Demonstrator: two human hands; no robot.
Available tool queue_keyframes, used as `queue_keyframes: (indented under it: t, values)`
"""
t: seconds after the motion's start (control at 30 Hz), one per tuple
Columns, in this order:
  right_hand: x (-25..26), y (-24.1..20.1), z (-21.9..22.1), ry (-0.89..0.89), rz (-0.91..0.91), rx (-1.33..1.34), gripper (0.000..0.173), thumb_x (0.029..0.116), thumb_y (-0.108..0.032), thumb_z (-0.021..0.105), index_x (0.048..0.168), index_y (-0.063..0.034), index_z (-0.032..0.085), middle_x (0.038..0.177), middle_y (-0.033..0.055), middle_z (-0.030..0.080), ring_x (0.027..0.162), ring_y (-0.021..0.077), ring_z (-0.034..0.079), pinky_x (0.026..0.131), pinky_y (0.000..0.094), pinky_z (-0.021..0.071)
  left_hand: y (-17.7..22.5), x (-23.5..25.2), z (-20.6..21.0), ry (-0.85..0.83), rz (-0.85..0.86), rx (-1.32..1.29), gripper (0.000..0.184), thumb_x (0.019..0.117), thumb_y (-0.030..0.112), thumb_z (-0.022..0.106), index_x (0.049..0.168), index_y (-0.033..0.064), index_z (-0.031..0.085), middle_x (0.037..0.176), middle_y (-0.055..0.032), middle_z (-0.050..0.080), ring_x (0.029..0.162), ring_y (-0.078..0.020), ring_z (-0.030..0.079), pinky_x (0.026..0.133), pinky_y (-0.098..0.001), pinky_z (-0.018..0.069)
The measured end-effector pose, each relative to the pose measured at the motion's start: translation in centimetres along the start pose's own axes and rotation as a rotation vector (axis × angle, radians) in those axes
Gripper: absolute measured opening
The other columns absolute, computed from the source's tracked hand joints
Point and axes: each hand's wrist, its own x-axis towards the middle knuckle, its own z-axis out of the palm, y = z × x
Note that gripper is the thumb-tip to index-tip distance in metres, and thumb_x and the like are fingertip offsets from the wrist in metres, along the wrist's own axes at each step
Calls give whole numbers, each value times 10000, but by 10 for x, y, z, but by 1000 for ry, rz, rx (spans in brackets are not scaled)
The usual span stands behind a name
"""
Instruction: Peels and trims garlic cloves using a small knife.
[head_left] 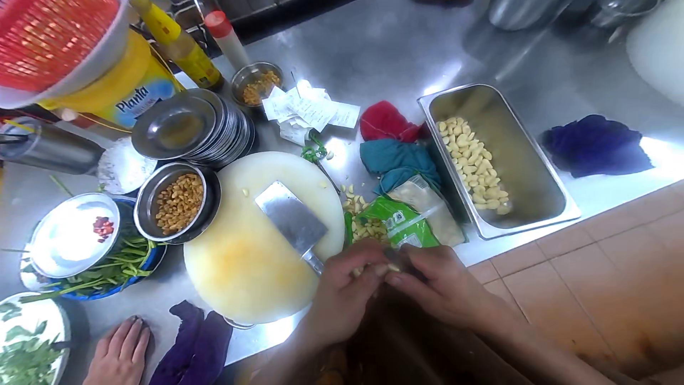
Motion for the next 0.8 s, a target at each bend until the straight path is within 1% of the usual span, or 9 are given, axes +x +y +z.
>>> queue_keyframes:
  t: [0.1,0.2,0.33,0.47,0.53,0.63,0.7,0.73,0.8]
  values:
    - [0,2,2,63,-37,-83,423,1057,-469,528,840,-112,591,633,-51,521,553,-14,502,498,150,425,0,3,-2,-20,-12,12,193,1050,145,559,1026,41,719,1020,-28,682,736,-23,600,646,-189,533]
    - [3,2,0,108,-43,-124,455,1044,-515,526,847,-110,587,638,-52,527,550,-19,505,494,145,434,3,9,-3,-30,-1,59,187,1045,155,575,982,71,729,1040,-12,681,761,-9,608,668,-175,541]
    - [7,5,-4,80,-28,-136,460,1055,-517,499,835,-120,577,613,-61,503,530,-20,488,478,147,412,0,15,-3,-23,-6,64,196,1039,155,575,936,60,712,1020,-20,677,746,-16,602,654,-182,536]
    - [7,10,0,65,-25,-168,445,1063,-491,497,821,-123,565,589,-57,478,503,-2,473,452,167,397,-4,15,-4,-7,-53,75,185,1042,147,570,1061,50,726,977,-23,676,700,-33,588,627,-193,529]
    - [8,14,2,34,4,-174,450,1060,-490,503,807,-128,586,574,-65,475,493,5,469,443,182,395,-7,15,-4,20,-80,79,201,1048,149,553,1089,60,729,953,-22,676,680,-39,581,614,-198,523]
    - [13,21,9,22,28,-247,446,1046,-480,519,779,-138,622,557,-66,498,476,33,497,426,228,415,-12,12,4,188,-159,105,244,1021,61,512,1116,82,735,919,-29,693,650,-68,595,600,-225,531]
    - [22,21,9,31,67,-327,429,1016,-479,543,744,-157,624,549,-66,496,462,59,504,404,269,419,-16,13,11,401,-255,79,268,1009,38,497,1131,74,734,803,-31,685,603,-85,593,572,-238,520]
    - [30,19,5,34,110,-359,421,999,-484,554,747,-158,637,555,-58,507,463,83,520,400,302,435,-18,15,10,512,-306,20,257,1027,59,497,1141,60,728,759,-38,659,586,-92,580,559,-242,512]
    - [51,15,-9,24,202,-435,437,977,-525,584,812,-131,671,587,-15,549,487,161,569,408,390,467,-19,18,3,685,-376,-172,251,1047,71,490,1170,32,706,801,-45,619,600,-88,553,557,-227,498]
